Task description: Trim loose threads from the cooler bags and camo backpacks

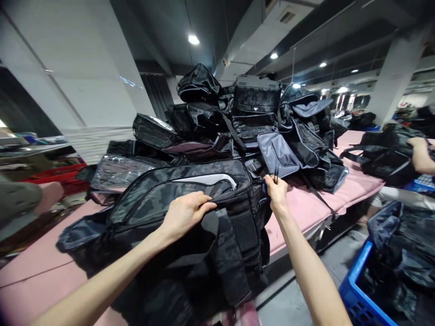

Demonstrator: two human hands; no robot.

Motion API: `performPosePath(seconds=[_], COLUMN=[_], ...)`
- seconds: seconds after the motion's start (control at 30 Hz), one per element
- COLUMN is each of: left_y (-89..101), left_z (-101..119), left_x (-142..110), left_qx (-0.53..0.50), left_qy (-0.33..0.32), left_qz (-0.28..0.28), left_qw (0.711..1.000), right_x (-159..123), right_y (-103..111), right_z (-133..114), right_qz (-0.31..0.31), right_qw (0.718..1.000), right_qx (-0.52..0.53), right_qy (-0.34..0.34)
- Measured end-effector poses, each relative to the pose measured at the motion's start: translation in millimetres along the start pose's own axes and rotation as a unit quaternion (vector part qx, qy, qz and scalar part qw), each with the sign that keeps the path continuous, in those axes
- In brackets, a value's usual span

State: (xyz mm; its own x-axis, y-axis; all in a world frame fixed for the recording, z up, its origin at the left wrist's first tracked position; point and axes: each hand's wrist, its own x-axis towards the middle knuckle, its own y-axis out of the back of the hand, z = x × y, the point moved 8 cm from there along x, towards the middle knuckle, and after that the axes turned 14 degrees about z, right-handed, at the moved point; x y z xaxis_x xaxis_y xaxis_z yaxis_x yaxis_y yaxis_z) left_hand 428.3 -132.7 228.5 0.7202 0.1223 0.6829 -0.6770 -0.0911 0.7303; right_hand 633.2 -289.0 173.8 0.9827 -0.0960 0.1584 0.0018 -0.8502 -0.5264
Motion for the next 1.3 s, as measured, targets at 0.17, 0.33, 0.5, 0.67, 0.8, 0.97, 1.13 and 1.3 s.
performPosePath(seconds=[0.17, 0.33, 0.5, 0.67, 0.8, 0.97, 1.13, 1.3], left_y=[1.4, -13.3, -27.2, -31.7, -25.3, 27.3, 83.7, 75.7], left_z=[31.4, 3.2, -39.7, -33.4, -24.7, -26.4, -121.1, -169.0], left_x=[21.1, 28.9, 22.1, 26.0, 24.0, -14.9, -93.1, -105.7], left_qx=[-0.006, -0.075, -0.159, -0.168, -0.147, -0.047, 0.061, 0.111], left_qy=[-0.176, -0.115, 0.073, 0.080, 0.088, -0.014, 0.119, 0.217], left_qz=[0.063, 0.005, -0.089, -0.118, -0.090, 0.107, 0.253, 0.189], left_qw=[0.982, 0.991, 0.981, 0.975, 0.981, 0.993, 0.958, 0.951], right_x=[-13.6, -7.5, -35.2, -98.3, -135.0, -129.5, -125.8, -179.9], right_y=[32.5, 44.0, 40.7, 18.2, -6.8, -5.9, -15.3, -89.0], right_z=[-4.3, 5.1, -38.7, -58.7, -53.1, -56.7, -60.3, -62.4], right_qz=[-0.002, -0.053, -0.023, -0.019, -0.074, -0.083, -0.156, -0.187], right_qw=[0.997, 0.996, 0.890, 0.782, 0.752, 0.775, 0.779, 0.692], right_qx=[0.066, -0.056, -0.378, -0.459, -0.411, -0.358, -0.328, -0.360], right_qy=[-0.044, -0.034, 0.253, 0.421, 0.510, 0.513, 0.511, 0.597])
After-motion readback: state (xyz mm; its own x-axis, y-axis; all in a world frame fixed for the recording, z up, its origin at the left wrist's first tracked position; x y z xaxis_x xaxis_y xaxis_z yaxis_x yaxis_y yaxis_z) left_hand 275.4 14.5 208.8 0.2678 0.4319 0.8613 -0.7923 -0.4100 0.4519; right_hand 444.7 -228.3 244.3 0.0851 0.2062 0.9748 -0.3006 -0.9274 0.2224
